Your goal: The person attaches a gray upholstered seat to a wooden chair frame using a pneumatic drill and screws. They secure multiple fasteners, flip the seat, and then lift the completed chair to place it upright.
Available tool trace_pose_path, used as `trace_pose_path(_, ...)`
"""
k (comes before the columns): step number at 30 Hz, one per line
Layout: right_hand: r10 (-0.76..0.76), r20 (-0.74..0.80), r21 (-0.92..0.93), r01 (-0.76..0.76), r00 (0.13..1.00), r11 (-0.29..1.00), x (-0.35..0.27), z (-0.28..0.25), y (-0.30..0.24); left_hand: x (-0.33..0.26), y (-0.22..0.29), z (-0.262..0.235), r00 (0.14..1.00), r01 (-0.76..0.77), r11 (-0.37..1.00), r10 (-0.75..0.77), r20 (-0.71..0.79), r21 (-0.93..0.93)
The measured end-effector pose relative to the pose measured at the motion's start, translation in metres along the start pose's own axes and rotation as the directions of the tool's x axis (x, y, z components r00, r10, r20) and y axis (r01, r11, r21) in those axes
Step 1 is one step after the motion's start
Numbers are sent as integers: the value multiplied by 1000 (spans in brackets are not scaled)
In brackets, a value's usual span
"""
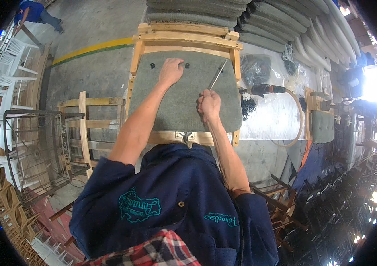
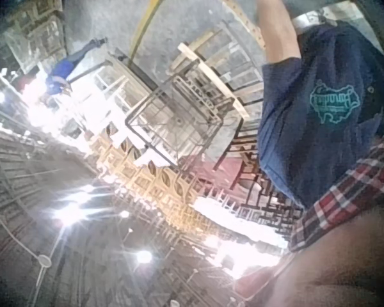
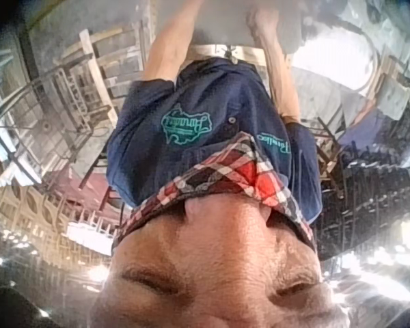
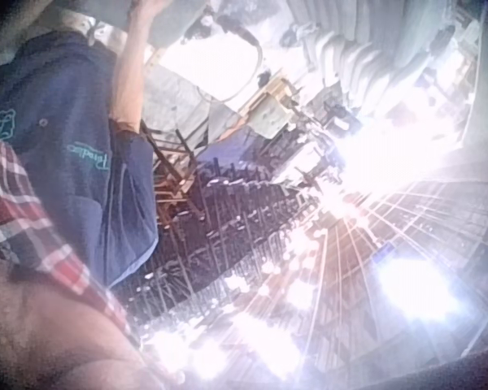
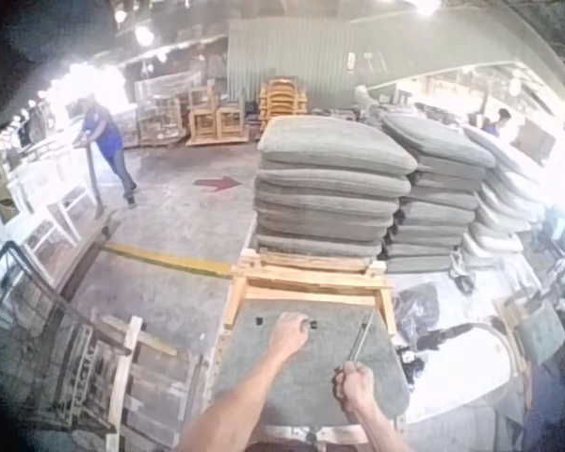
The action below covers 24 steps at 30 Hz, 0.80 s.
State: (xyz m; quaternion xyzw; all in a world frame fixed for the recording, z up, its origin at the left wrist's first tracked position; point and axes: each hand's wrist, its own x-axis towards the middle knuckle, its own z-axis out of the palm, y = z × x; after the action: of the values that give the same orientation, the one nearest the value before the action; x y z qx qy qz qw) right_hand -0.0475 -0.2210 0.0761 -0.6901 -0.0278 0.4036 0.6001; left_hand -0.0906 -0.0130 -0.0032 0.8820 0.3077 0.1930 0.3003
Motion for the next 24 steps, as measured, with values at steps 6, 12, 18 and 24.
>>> trace_pose_path(6, 144, 187, -145, -117, 972, 982, 6, -4, -4, 3, -2, 1, 999, 40, 999, -40, 20, 10)
trace_pose_path(12, 57, 130, -168, -35, 990, 985, -2, -3, 0, 1, -3, 3, 1000, 13, 1000, -13, -4, 19)
trace_pose_path(18, 84, 118, -12, -83, 989, 996, 2, -9, -8, 0, 1, -3, 999, 32, 999, -32, 21, 12)
trace_pose_path(24, 67, 172, -135, -43, 983, 990, -2, -5, -1, 2, 1, 0, 1000, 14, 1000, -15, 21, 26)
